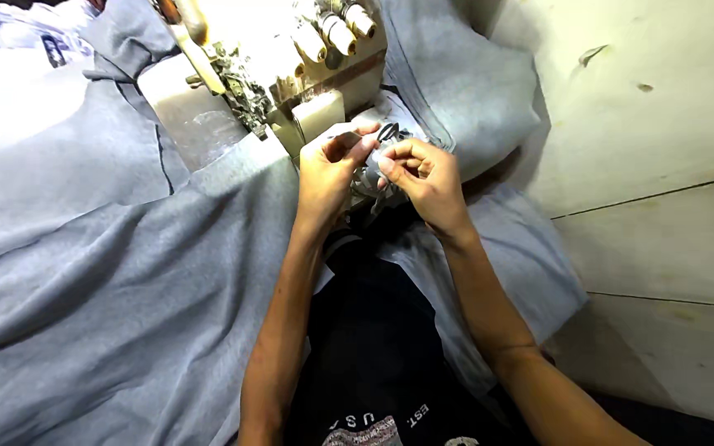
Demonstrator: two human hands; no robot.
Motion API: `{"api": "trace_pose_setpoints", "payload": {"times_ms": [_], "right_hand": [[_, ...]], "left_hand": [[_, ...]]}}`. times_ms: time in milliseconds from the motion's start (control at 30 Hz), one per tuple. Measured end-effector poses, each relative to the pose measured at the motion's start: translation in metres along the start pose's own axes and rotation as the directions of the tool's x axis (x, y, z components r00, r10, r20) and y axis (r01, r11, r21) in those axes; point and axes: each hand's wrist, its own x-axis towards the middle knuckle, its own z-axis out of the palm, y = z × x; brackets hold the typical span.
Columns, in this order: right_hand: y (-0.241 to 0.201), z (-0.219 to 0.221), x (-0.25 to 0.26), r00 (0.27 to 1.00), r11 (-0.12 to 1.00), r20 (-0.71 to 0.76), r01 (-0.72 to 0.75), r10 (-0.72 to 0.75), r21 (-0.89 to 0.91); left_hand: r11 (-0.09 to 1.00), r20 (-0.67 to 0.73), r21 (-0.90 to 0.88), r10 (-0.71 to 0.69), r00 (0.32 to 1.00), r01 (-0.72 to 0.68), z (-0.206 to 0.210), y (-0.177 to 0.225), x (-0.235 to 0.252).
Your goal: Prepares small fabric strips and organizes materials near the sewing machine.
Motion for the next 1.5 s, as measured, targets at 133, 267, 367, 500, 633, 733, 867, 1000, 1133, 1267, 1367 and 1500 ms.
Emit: {"api": "trace_pose_setpoints", "payload": {"times_ms": [133,267,367,500,633,733,867,1000,1133,1267,1367,1500], "right_hand": [[0.006,0.0,-0.02,1.0,0.997,0.004,-0.025,0.025,0.068],[0.011,-0.002,-0.024,0.999,0.991,0.023,-0.052,0.049,0.124],[0.014,-0.006,-0.024,0.999,0.99,0.029,-0.042,0.039,0.136],[0.016,-0.005,-0.018,0.999,0.992,0.022,-0.031,0.029,0.119],[0.016,-0.005,-0.021,0.999,0.997,0.038,-0.019,0.016,0.079],[0.015,-0.003,-0.018,0.998,1.0,0.064,0.002,-0.004,0.027],[0.015,-0.001,-0.022,0.996,1.0,0.092,0.023,-0.021,-0.017],[0.014,0.004,-0.022,0.993,0.998,0.117,0.014,-0.007,-0.057],[0.015,0.007,-0.023,0.991,0.999,0.132,0.01,-0.003,-0.052],[0.014,0.012,-0.025,0.991,1.0,0.135,-0.017,0.02,-0.023],[0.015,0.018,-0.027,0.991,1.0,0.133,-0.001,0.002,-0.006],[0.021,0.025,-0.031,0.997,0.999,0.077,-0.001,-0.002,0.046]], "left_hand": [[0.994,0.023,0.087,-0.063,0.998,0.061,-0.011,-0.001,-0.012],[0.968,0.092,0.243,-0.093,0.991,0.068,-0.02,0.008,-0.031],[0.937,0.102,0.348,-0.062,0.993,0.022,-0.024,0.01,-0.037],[0.889,0.091,0.454,0.027,0.996,-0.066,-0.025,0.002,-0.031],[0.85,0.099,0.521,0.032,0.995,-0.079,-0.022,-0.001,-0.026],[0.835,0.121,0.54,0.045,0.992,-0.104,-0.021,-0.003,-0.027],[0.825,0.155,0.551,0.045,0.987,-0.124,-0.019,-0.005,-0.027],[0.797,0.1,0.59,0.087,0.991,-0.13,-0.016,-0.008,-0.028],[0.752,0.041,0.652,0.086,0.995,-0.092,-0.016,-0.01,-0.026],[0.786,0.078,0.612,0.049,0.996,-0.087,-0.014,-0.003,-0.047],[0.804,0.107,0.59,0.006,0.994,-0.068,-0.012,0.005,-0.043],[0.874,0.177,0.485,-0.064,0.982,-0.03,-0.02,0.011,-0.043]]}}
